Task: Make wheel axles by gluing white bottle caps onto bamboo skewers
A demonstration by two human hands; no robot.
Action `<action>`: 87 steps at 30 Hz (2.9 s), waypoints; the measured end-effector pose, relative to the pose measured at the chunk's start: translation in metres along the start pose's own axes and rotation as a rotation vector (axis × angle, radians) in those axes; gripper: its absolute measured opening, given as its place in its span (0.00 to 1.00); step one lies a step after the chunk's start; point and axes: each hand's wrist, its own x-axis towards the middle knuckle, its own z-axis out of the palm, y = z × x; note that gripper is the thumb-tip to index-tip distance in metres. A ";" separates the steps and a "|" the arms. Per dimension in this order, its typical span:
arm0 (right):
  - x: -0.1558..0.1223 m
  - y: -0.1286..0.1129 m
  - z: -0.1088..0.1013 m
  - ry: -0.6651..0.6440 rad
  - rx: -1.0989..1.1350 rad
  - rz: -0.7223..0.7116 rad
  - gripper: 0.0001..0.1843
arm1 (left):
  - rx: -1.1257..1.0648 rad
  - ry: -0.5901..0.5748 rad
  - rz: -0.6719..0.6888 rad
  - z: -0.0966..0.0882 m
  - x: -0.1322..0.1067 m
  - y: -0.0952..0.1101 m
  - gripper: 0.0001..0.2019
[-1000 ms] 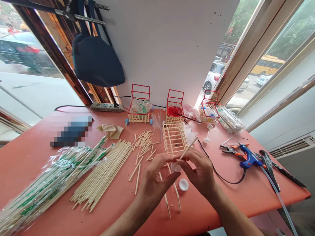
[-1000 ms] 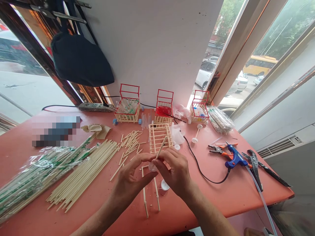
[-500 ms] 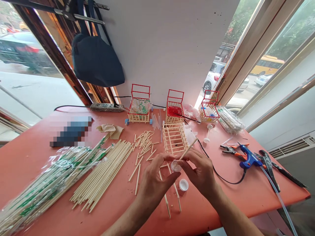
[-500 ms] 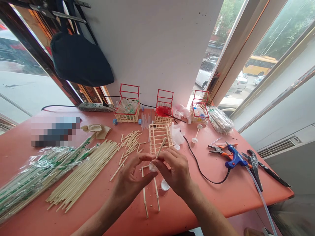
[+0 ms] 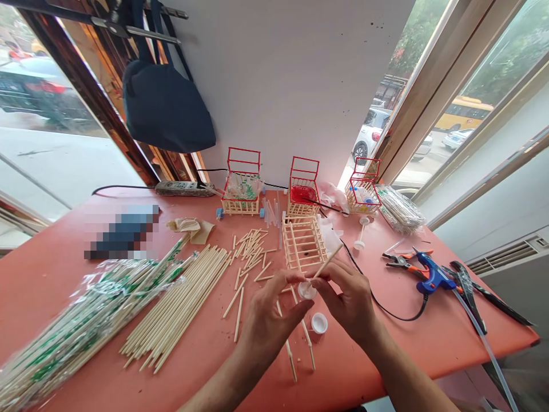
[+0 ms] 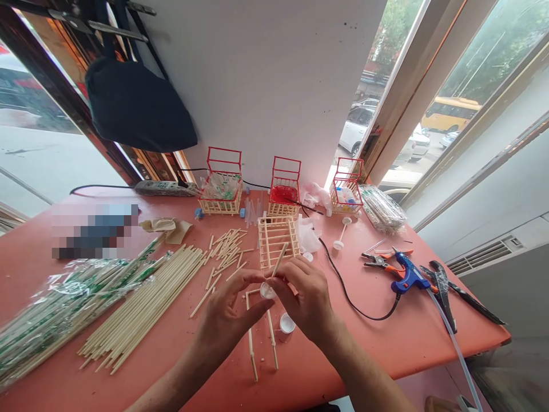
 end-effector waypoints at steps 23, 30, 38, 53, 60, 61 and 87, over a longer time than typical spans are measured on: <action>-0.001 0.002 0.000 -0.016 -0.003 0.022 0.10 | 0.012 0.008 -0.023 0.002 -0.003 0.001 0.11; -0.002 0.001 0.000 -0.005 -0.019 0.020 0.11 | 0.036 0.005 -0.054 0.001 -0.003 0.002 0.11; -0.004 0.003 0.000 -0.001 -0.022 0.040 0.11 | 0.049 -0.013 -0.046 0.000 -0.002 0.002 0.17; -0.002 0.001 0.000 -0.004 -0.024 0.043 0.11 | 0.085 -0.051 0.055 -0.001 0.001 -0.003 0.21; -0.001 0.000 0.001 -0.009 -0.007 0.030 0.12 | 0.115 -0.047 0.043 0.000 0.001 -0.003 0.17; 0.000 0.000 0.001 -0.010 -0.006 0.031 0.12 | 0.119 -0.044 0.039 0.000 0.000 -0.003 0.15; -0.003 0.002 0.003 -0.034 0.019 0.052 0.13 | 0.094 0.018 0.076 0.000 0.002 -0.002 0.11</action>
